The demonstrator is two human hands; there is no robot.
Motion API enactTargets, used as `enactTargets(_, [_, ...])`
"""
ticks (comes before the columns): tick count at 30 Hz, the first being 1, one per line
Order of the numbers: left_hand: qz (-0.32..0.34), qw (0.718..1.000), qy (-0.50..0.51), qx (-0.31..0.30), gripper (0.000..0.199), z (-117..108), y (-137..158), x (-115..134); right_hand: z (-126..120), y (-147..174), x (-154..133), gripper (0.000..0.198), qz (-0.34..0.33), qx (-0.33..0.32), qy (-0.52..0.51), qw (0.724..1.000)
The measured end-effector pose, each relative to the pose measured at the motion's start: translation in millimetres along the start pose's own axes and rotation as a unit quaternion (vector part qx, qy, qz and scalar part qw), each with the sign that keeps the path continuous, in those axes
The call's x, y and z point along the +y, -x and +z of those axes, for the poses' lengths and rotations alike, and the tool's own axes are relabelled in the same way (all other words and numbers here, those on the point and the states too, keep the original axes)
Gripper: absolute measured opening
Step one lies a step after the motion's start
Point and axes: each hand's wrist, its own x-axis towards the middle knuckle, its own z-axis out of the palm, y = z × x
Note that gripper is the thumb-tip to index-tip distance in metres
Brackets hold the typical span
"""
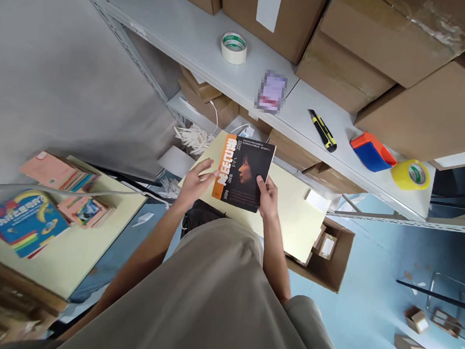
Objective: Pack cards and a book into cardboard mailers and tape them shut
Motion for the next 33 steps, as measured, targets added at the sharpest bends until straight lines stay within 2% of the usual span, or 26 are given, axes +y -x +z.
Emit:
enactTargets(3, [-0.062,0.990,0.087,-0.092,0.078,-15.4,-4.6,3.3,-14.6,5.0,-4.2,0.061,0.021,-0.025,-0.031,0.999])
enactTargets(6, [-0.071,0.979,0.115,-0.150,0.067,-10.7,2.2,12.7,-19.5,8.0,-2.5,0.060,0.033,-0.030,-0.049,0.998])
enactTargets(10, [-0.060,0.982,0.110,-0.143,0.065,-0.8,9.9,21.0,-23.0,7.7,-1.2,0.062,0.037,-0.046,-0.048,0.997])
enactTargets(15, [-0.047,0.984,0.091,-0.144,0.063,-1.3,11.5,26.2,-32.5,6.5,-8.9,0.062,0.023,-0.071,-0.016,0.997])
enactTargets(21, [-0.009,0.993,0.037,-0.113,0.059,-4.6,6.4,25.0,-39.5,6.2,-18.2,0.057,-0.032,-0.090,0.020,0.995])
enactTargets(24, [0.021,0.996,0.008,-0.092,0.049,-7.5,2.0,22.2,-43.9,7.3,-23.5,0.054,-0.051,-0.089,0.027,0.994])
enactTargets(29, [0.124,0.990,0.002,-0.060,0.020,-9.1,5.7,26.7,-52.9,12.7,-28.5,0.040,-0.086,-0.170,0.058,0.980])
enactTargets(33, [0.150,0.987,-0.018,-0.047,0.015,-7.2,14.7,31.9,-53.0,17.3,-24.1,0.033,-0.124,-0.174,0.059,0.975])
